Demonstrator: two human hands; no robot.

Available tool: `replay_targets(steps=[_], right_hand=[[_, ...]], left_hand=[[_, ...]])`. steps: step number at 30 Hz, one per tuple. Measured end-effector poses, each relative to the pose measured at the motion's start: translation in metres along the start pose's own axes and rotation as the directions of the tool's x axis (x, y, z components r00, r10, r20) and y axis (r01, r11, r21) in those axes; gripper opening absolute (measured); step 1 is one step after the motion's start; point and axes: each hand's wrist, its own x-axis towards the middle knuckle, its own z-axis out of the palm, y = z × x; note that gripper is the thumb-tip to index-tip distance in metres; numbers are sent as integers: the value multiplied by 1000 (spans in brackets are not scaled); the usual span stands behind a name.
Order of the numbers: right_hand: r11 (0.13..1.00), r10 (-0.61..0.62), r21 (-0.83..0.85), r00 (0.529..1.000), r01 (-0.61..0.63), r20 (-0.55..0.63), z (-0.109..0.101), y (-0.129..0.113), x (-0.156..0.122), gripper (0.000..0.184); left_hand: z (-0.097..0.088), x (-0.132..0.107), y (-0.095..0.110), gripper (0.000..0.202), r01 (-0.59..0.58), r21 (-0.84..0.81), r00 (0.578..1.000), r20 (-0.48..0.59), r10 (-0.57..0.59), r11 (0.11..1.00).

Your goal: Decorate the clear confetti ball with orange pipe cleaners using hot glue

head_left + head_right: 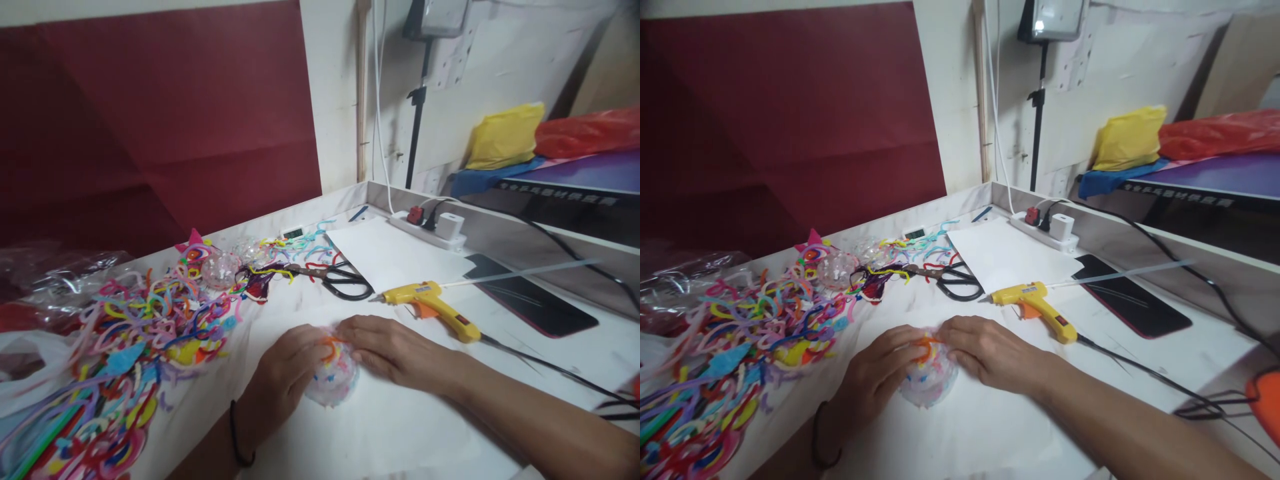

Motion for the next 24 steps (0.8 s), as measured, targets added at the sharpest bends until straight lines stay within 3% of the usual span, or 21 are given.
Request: replay_targets(steps=[4, 7, 10, 13, 15, 17, 19, 24], right_hand=[[999, -8, -45, 1000, 7, -5, 2, -1, 0, 33], [983, -14, -184, 998, 3, -58, -4, -1, -4, 35], [894, 86, -408, 963, -189, -256, -23, -1, -17, 33], [668, 325, -533, 848, -519, -418, -44, 3, -39, 31], [462, 515, -541, 709, -703, -482, -53, 8, -56, 31], [337, 652, -498, 580, -799, -489, -55, 15, -69, 32], [340, 717, -448, 536, -827, -445, -53, 22, -77, 33], [458, 710, -377, 587, -805, -390, -49, 30, -76, 27]], left_hand=[[2, 0, 0, 30, -52, -7, 999, -5, 52, 999], [2, 0, 2, 29, -68, 6, 997, -22, 68, 998], [3, 2, 3, 29, -93, -15, 995, -49, 92, 996], [4, 4, 3, 31, -106, -37, 993, -64, 104, 994], [4, 3, 2, 31, -99, -29, 993, -61, 97, 995], [5, 2, 1, 30, -100, -17, 993, -69, 98, 995], [5, 1, 0, 29, -107, -8, 991, -81, 106, 994], [4, 2, 2, 28, -90, 7, 992, -91, 90, 996]])
